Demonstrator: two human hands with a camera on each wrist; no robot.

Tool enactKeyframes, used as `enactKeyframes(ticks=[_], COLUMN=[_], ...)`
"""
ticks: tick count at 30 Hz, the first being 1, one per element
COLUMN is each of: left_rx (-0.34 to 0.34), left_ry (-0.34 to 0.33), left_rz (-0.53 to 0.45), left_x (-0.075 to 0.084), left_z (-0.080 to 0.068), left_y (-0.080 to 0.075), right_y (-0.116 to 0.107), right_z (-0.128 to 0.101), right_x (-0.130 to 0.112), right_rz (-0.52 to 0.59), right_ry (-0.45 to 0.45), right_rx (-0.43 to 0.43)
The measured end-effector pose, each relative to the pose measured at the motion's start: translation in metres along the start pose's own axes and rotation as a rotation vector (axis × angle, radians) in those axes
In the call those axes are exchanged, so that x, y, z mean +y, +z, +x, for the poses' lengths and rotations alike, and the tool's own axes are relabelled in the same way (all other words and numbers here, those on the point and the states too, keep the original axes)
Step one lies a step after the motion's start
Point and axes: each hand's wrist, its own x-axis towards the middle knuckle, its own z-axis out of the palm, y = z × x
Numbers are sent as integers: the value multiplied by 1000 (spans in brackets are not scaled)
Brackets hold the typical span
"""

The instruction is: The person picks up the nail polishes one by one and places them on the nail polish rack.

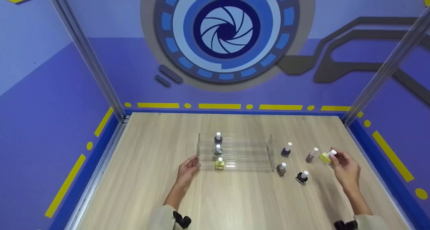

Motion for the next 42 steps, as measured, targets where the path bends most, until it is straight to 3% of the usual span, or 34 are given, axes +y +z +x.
enactKeyframes(ticks=[6, 10, 16, 19, 25, 32, 38, 42], left_rx=[2, -1, 14, 19, 23, 14, 20, 13], left_ry=[17, 22, 5, 1, 6, 5, 11, 2], left_rz=[-14, -9, 11, 16, 2, -8, -18, -21], left_x=[-2, -4, -3, -2, 2, -1, 0, 0], left_z=[-2, -4, -4, -4, -4, -3, -1, -2], left_y=[-1, 0, 0, 0, 3, 3, 2, 3], right_y=[34, 52, 72, 86, 118, 125, 159, 174], right_z=[0, -4, -11, -8, 0, -12, -2, -4], right_x=[-11, -20, -55, -57, -34, -69, -65, -75], right_rz=[91, 129, 167, 218, 292, 233, 276, 310], right_ry=[-73, -93, -222, -269, -229, -237, -271, -290], right_rx=[-26, -92, -148, -163, -200, -229, -254, -320])
